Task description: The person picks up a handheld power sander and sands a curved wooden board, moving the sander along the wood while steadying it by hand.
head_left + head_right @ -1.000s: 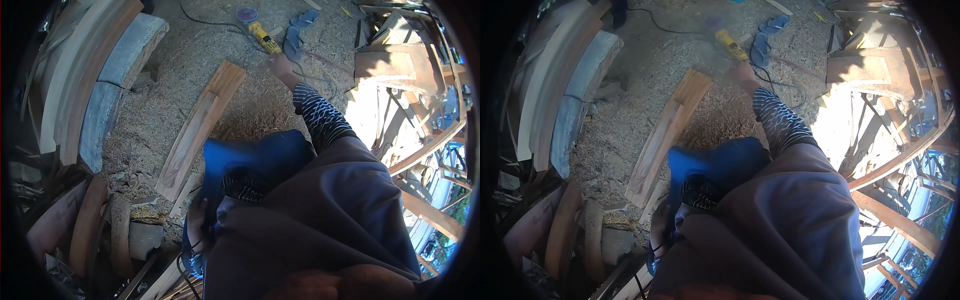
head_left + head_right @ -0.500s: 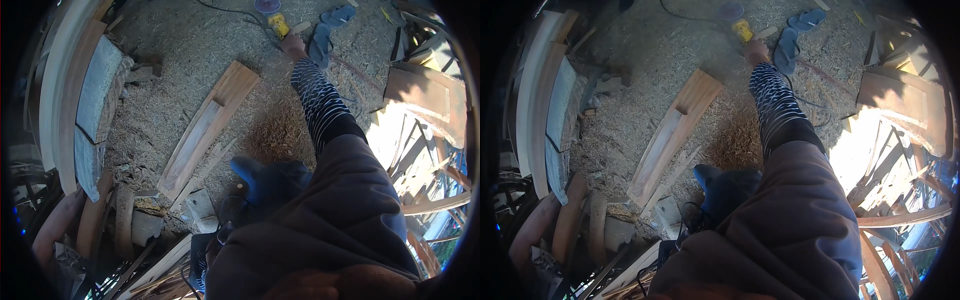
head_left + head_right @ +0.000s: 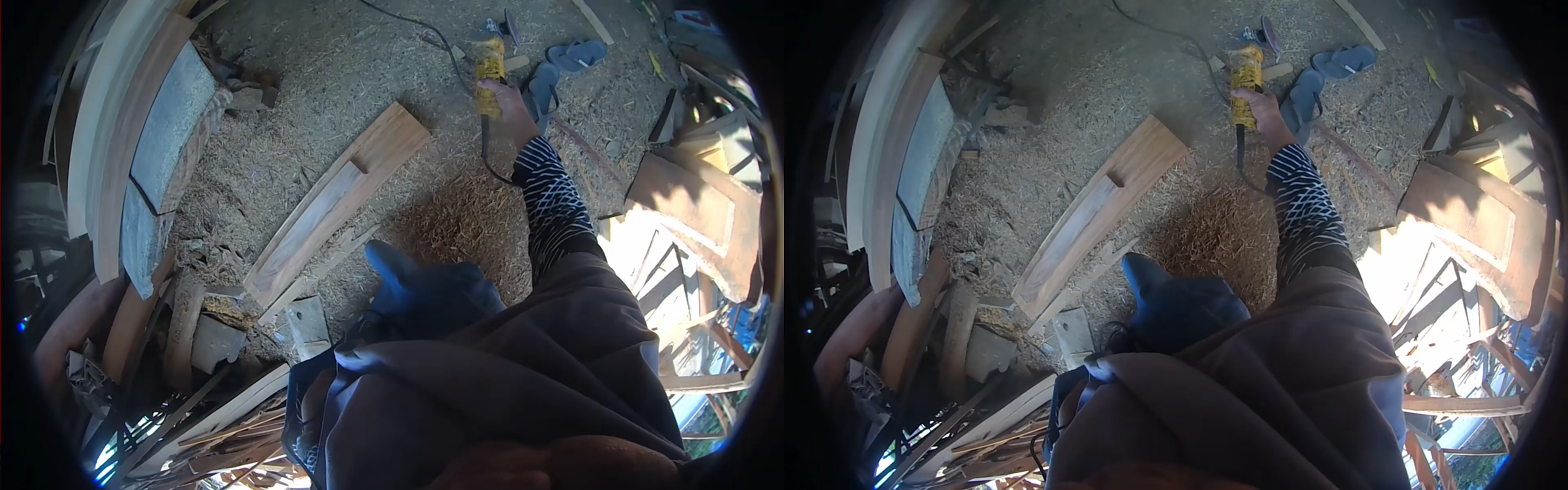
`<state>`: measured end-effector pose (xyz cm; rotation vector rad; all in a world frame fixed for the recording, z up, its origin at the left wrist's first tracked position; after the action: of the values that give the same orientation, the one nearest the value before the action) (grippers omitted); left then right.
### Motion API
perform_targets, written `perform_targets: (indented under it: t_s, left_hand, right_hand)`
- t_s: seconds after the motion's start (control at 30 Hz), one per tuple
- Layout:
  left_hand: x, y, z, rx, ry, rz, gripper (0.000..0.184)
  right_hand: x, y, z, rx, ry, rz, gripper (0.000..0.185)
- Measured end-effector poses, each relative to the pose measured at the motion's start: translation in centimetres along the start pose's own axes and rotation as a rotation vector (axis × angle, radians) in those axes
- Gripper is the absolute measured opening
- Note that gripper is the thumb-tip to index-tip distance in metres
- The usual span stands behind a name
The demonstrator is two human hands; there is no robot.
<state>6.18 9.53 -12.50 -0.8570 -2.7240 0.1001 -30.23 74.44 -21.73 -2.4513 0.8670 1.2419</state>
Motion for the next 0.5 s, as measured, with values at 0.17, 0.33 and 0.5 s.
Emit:
perform_targets:
  t_s: [0.17, 0.33, 0.5]
  left_hand:
    - [2.6, -3.0, -1.9, 0.115, 0.043, -0.129, 0.071]
    - [7.3, -8.2, -3.5, 0.383, 0.141, -0.213, 0.05]
    - [14.1, -9.6, -2.5, 0.496, 0.584, -0.183, 0.036]
  right_hand:
    - [-0.4, -1.4, -5.4, -0.204, -0.203, 0.091, 0.056]
    - [-4.3, -2.4, -14.5, -0.309, -0.433, -0.055, 0.054]
    - [-4.2, 0.0, -23.6, -0.487, -0.432, -0.275, 0.064]
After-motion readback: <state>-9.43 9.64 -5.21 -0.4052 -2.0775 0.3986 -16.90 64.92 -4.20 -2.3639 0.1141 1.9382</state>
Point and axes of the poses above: each hand's wrist, its own z-axis towards the middle knuckle, its own y-axis out of the palm, x = y × z, the point moved 7 cm from there along z, towards the middle knuckle, and after that the axes turned 4 degrees about x, right-handed, at the moved point
